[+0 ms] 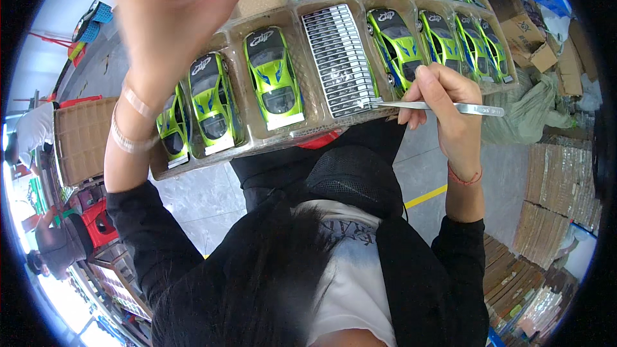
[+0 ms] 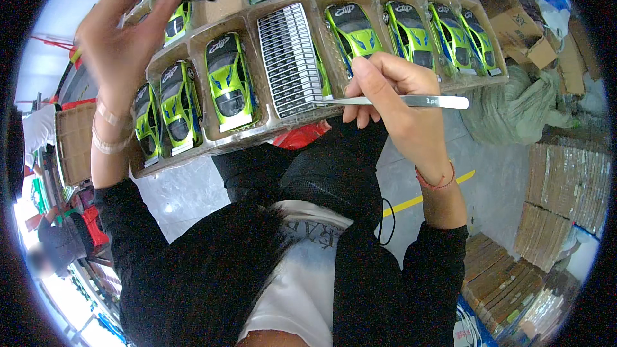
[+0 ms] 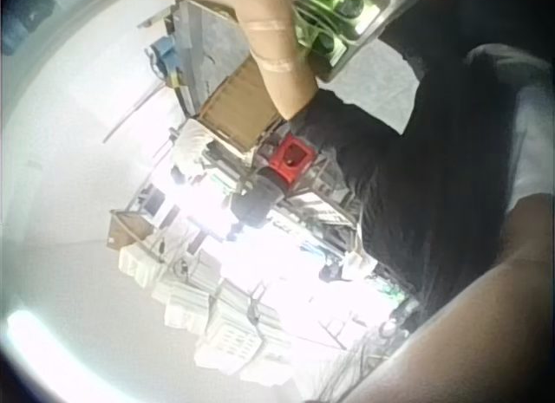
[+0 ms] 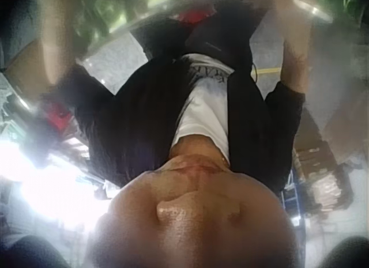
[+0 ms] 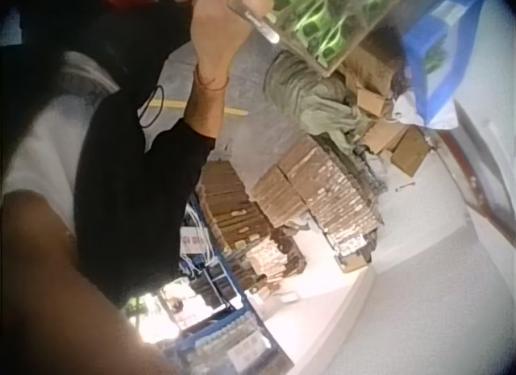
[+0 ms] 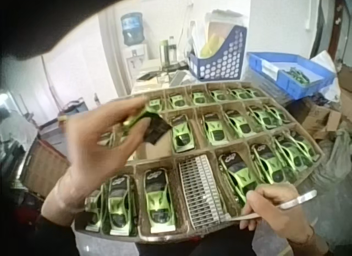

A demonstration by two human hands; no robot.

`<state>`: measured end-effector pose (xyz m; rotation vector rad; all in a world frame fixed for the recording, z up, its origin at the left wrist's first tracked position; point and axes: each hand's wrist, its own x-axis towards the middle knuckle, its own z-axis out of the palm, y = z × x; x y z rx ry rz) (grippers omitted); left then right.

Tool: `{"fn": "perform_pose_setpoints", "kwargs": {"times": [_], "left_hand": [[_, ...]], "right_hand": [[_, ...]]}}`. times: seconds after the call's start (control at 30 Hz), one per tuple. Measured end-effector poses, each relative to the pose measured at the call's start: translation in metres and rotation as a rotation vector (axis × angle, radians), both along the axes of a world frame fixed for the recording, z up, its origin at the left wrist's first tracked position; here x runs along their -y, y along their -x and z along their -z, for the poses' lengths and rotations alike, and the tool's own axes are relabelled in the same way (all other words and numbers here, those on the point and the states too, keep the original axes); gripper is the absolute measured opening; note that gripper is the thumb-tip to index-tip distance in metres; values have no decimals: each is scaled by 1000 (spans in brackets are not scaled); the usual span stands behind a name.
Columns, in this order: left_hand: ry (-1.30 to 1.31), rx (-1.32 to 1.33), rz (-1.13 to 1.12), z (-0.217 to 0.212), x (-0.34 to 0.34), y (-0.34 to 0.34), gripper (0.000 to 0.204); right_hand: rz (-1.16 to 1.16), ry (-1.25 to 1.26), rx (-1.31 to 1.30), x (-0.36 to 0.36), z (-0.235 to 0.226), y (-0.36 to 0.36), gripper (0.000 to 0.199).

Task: Inspecting and refining green toy racing car components using tweezers.

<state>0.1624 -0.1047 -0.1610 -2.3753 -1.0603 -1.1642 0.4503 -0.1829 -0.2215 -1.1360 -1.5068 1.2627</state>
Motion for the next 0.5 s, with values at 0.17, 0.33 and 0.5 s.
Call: {"fn": "perform_pose_setpoints", "kwargs": {"times": [0.17, 0.33, 0.5], "left_hand": [[349, 119, 287, -18, 55, -27, 38], [311, 16, 437, -1, 63, -41, 43], [297, 26, 469, 9, 56, -45, 42]], "right_hand": [[-4, 9, 22, 0, 1, -3, 33], [-12, -2, 40, 1, 2, 0, 32], [-14, -13, 52, 0, 4, -1, 30]]}}
